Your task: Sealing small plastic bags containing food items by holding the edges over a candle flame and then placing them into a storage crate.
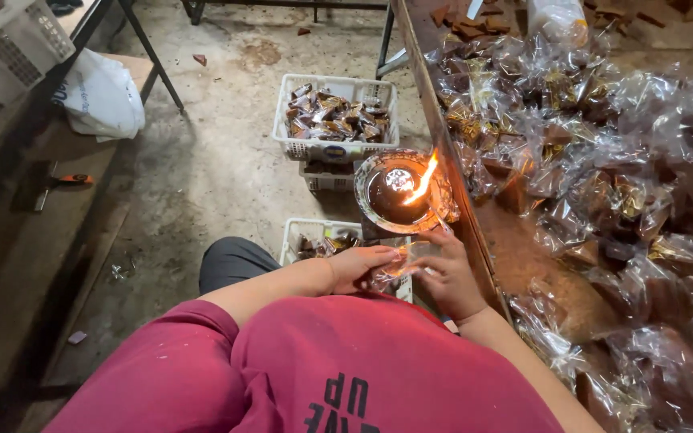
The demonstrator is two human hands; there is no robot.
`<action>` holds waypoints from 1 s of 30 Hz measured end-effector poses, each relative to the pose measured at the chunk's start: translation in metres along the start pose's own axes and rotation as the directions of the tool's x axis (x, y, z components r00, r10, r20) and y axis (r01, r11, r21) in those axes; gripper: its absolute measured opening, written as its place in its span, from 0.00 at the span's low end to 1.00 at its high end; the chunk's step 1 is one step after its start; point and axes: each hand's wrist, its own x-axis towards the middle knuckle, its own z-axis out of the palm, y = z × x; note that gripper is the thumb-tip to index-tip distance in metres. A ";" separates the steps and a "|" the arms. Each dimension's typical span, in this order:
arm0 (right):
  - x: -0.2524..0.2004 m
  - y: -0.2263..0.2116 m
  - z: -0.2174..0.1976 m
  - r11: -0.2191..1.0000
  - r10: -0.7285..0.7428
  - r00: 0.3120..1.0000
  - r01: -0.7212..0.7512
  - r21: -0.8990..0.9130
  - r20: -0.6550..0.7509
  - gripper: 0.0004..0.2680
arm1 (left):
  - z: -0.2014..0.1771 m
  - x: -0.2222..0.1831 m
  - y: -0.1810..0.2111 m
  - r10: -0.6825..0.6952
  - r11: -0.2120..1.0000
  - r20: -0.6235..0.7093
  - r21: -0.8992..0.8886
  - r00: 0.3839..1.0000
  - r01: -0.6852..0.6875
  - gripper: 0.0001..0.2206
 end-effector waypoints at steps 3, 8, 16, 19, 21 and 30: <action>-0.007 0.028 0.015 0.948 0.281 0.958 -0.267 0.175 -0.062 0.05 | 0.009 -0.001 0.006 -0.087 0.995 0.049 -0.041 0.995 0.089 0.33; 0.003 0.011 0.006 0.695 0.566 0.811 -0.565 0.444 0.147 0.05 | -0.004 0.026 -0.012 -0.049 0.996 0.080 -0.064 0.996 0.054 0.20; 0.004 -0.017 -0.004 0.627 0.396 0.915 -0.330 0.705 0.076 0.30 | -0.031 0.040 -0.029 0.116 0.991 -0.080 0.071 0.990 -0.111 0.09; 0.001 0.012 0.003 0.700 0.537 0.843 -0.413 0.583 -0.047 0.11 | -0.041 0.049 -0.040 0.179 0.970 -0.187 0.198 0.966 -0.141 0.10; 0.008 -0.024 -0.012 0.716 0.491 0.869 -0.436 0.545 0.050 0.13 | -0.027 0.033 -0.025 0.168 0.976 -0.221 0.172 0.961 -0.131 0.10; 0.001 0.015 0.006 0.648 0.662 0.731 -0.670 0.362 0.167 0.10 | -0.041 0.037 -0.016 0.305 0.918 -0.412 0.367 0.858 -0.150 0.14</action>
